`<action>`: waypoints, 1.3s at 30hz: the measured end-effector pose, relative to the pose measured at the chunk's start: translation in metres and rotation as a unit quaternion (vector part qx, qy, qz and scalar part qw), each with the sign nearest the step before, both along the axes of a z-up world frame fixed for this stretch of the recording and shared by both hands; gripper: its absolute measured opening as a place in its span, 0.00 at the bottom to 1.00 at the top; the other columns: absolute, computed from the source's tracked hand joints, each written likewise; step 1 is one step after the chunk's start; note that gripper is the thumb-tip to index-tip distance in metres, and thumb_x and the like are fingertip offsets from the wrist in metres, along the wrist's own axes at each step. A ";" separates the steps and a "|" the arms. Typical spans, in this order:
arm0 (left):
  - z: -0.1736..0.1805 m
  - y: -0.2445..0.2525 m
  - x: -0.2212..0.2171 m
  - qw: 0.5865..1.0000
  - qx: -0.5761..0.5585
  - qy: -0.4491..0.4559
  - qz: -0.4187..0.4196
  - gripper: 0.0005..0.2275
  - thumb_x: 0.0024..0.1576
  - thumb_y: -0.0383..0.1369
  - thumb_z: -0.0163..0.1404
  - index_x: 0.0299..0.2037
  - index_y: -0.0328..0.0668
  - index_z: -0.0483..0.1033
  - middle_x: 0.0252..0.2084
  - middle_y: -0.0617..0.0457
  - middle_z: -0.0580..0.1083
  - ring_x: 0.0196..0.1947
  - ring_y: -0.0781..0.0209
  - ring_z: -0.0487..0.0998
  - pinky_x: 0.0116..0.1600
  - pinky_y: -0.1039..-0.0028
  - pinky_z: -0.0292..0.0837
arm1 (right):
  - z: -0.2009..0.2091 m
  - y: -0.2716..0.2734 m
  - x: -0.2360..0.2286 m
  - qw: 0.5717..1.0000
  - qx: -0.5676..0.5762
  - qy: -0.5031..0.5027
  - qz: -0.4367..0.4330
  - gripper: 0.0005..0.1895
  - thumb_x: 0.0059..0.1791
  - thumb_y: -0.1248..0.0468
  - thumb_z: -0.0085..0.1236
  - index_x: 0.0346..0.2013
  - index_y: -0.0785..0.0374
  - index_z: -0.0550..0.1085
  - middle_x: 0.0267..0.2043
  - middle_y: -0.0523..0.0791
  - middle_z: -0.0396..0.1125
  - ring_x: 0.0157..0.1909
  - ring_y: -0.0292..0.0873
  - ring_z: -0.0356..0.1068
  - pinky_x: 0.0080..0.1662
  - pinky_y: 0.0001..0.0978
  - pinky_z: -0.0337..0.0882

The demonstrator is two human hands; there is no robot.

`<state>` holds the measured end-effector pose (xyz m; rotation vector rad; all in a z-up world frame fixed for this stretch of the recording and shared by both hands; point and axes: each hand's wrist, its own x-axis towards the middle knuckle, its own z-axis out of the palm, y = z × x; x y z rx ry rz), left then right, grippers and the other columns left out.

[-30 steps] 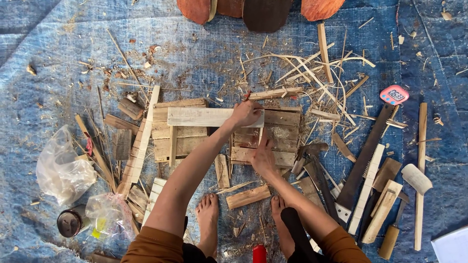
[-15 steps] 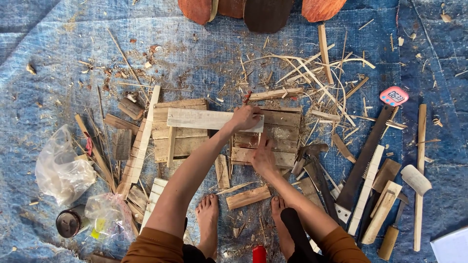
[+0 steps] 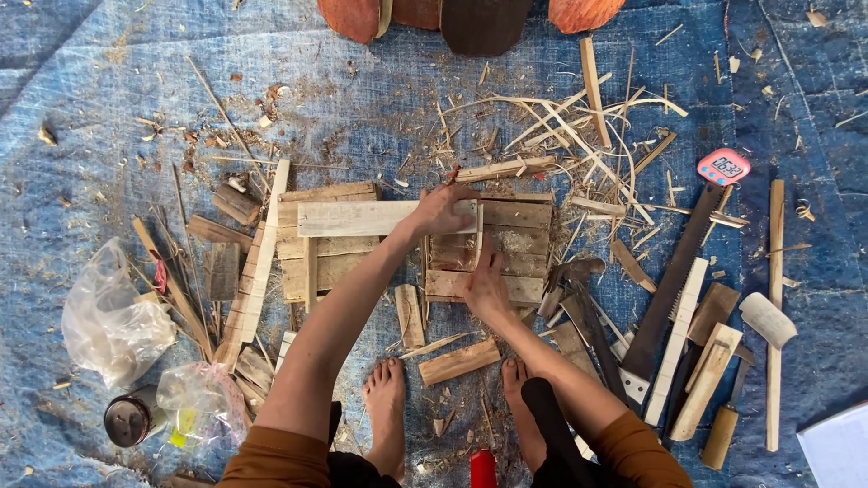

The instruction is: Assembling wooden components for a musical instrument using a pencil for marking and a hammer for fastening.

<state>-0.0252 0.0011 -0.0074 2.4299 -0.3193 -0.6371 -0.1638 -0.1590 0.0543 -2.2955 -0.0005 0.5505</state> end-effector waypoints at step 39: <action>0.014 -0.012 -0.028 0.982 0.118 -0.108 -0.101 0.56 0.41 0.49 0.69 0.78 0.55 0.41 0.67 0.46 0.66 0.70 0.45 0.62 0.72 0.50 0.52 | -0.036 -0.006 0.000 1.000 -0.016 -0.017 0.014 0.47 0.48 0.76 0.46 0.77 0.65 0.35 0.58 0.66 0.52 0.33 0.59 0.74 0.28 0.40 0.69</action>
